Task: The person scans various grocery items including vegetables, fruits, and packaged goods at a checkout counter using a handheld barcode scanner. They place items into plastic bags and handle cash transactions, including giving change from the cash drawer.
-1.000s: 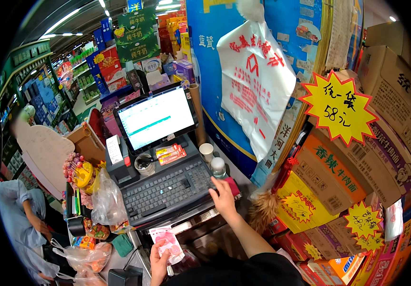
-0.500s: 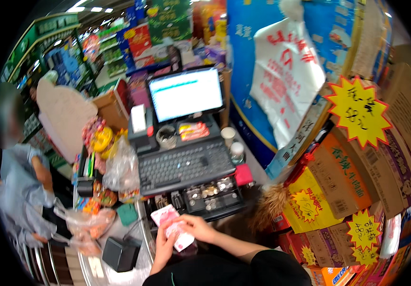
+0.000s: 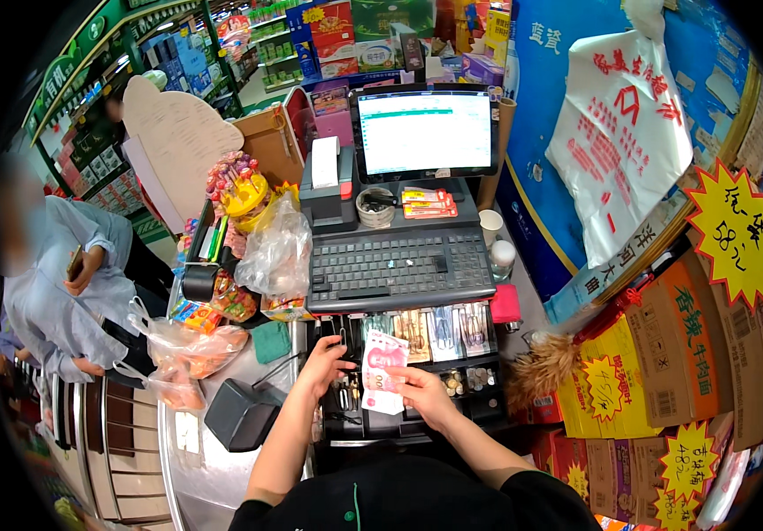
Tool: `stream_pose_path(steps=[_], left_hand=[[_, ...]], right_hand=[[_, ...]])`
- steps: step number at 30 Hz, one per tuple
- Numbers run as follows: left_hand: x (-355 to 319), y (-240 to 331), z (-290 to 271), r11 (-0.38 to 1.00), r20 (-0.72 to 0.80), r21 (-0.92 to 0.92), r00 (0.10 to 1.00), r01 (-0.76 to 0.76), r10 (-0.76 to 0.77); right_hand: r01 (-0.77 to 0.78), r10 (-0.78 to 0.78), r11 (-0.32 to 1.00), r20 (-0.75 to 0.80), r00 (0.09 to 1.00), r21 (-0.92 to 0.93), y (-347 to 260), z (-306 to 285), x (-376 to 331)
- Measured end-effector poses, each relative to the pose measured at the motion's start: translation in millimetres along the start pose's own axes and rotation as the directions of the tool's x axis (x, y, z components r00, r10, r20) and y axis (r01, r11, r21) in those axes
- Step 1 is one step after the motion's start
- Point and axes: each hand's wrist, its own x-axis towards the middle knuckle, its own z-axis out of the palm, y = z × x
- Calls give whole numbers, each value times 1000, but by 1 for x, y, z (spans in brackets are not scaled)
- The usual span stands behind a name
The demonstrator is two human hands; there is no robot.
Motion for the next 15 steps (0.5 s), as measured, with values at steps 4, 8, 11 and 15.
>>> stream_pose_path(steps=[4,8,11,15], left_hand=[[17,14,-14,995,53,-94,998,20,-15],[1,66,-8,959,88,-142,962,-244,257],[5,66,-8,956,31,82,959,-283,281],[3,45,-5,916,-1,126,923,-381,384]], right_hand=[[1,16,981,86,996,-195,0,6,30],[-190,221,942,85,972,-276,10,20,84],[-32,44,872,12,999,-489,30,39,137],[88,-233,547,-50,971,-832,36,46,179]])
